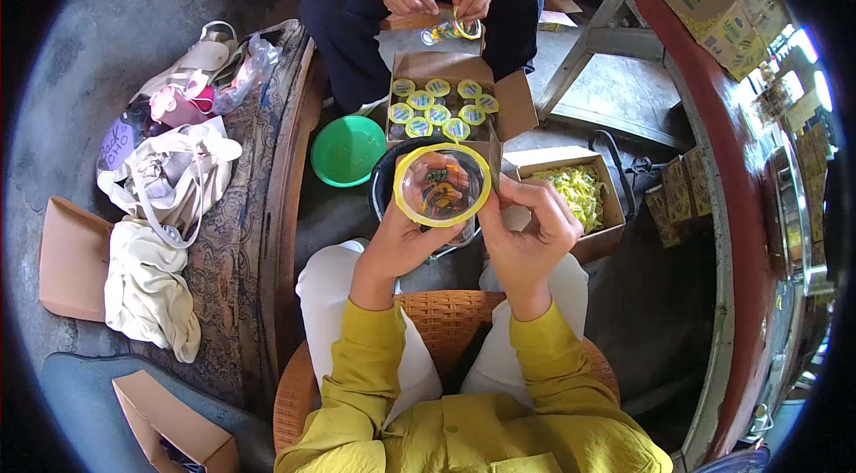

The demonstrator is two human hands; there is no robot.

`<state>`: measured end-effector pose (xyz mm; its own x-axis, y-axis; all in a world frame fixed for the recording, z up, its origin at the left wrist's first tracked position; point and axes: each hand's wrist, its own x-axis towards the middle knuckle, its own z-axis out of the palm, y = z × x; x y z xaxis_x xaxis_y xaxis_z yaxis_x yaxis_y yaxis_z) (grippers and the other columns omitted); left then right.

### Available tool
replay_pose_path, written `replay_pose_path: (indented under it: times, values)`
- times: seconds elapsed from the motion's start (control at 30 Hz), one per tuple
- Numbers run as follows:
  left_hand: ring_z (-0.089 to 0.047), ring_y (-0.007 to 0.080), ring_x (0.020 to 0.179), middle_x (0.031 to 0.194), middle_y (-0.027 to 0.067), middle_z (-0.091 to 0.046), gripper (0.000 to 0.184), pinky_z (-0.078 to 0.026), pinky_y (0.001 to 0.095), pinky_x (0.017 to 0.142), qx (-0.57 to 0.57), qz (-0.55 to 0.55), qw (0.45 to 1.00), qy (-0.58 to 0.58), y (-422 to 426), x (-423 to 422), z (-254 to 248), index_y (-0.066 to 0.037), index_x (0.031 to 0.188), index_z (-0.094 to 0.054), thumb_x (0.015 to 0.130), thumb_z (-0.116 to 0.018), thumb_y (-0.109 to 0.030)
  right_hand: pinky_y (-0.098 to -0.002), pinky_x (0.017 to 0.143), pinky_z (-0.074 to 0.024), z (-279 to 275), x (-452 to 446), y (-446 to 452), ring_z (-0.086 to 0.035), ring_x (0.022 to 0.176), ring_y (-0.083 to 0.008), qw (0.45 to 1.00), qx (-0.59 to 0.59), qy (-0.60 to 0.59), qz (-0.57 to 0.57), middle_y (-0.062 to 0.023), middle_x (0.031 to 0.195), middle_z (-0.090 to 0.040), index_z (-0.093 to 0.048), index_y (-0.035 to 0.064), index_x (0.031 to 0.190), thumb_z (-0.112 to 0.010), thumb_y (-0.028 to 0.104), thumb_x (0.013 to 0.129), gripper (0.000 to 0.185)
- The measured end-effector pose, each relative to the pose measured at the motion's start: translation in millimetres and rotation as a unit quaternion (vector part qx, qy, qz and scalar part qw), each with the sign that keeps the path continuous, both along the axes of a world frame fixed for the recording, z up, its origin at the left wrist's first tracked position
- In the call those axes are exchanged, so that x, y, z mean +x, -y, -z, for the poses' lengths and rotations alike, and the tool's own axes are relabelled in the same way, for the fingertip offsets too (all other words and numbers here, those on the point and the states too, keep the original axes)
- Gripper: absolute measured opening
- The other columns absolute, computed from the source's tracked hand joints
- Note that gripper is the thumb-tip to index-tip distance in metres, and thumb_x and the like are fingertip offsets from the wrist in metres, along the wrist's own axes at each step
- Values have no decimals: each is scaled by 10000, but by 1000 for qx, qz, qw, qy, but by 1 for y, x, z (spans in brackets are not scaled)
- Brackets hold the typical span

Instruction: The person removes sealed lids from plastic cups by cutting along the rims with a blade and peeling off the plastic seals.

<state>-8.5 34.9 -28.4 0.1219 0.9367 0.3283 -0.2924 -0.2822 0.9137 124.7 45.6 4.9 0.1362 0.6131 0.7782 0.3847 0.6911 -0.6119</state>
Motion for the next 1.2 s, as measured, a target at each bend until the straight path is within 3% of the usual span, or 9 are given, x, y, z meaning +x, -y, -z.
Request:
replay_pose_path:
  times: [0.17, 0.27, 0.57, 0.87, 1.2]
  values:
    - [-450, 144, 1028, 1107, 59, -440, 569, -384, 278, 883, 42, 21, 999, 4, 0, -1, 1, -22, 1195, -363, 707, -657, -11, -210, 479, -435, 1, 2, -3, -574, 525, -122, 1000, -5, -4, -10, -75, 626, -590, -622, -1, 746, -697, -54, 612, 162]
    - [-445, 151, 1055, 1133, 65, -439, 573, -385, 280, 893, 8, 51, 998, 43, -2, -4, 4, -26, 1201, -365, 706, -653, -8, -209, 486, -436, 3, 6, -5, -578, 535, -121, 998, -18, -22, -54, -77, 635, -593, -621, -4, 755, -691, -60, 616, 165]
    - [-389, 191, 1147, 1200, 87, -420, 550, -289, 327, 987, -18, 37, 993, 112, -13, -2, 18, -10, 1213, -365, 717, -597, -63, -207, 489, -440, 9, 1, -8, -588, 544, -113, 993, -39, -106, -40, -76, 643, -599, -620, -18, 767, -675, -73, 620, 166]
    - [-387, 198, 1155, 1223, 96, -399, 575, -307, 327, 973, -3, 23, 995, 102, -15, -3, 18, -9, 1237, -345, 724, -595, -79, -212, 486, -441, 4, 0, -3, -573, 523, -117, 999, -9, -30, -38, -75, 624, -591, -619, -5, 746, -669, -62, 614, 152]
    - [-382, 182, 1143, 1213, 92, -394, 615, -316, 309, 961, 10, -4, 996, 88, -13, -2, 18, -10, 1259, -315, 735, -631, -78, -246, 465, -433, 10, -5, -1, -553, 523, -179, 998, 44, 44, 16, -68, 610, -569, -619, 35, 727, -671, -54, 577, 182]
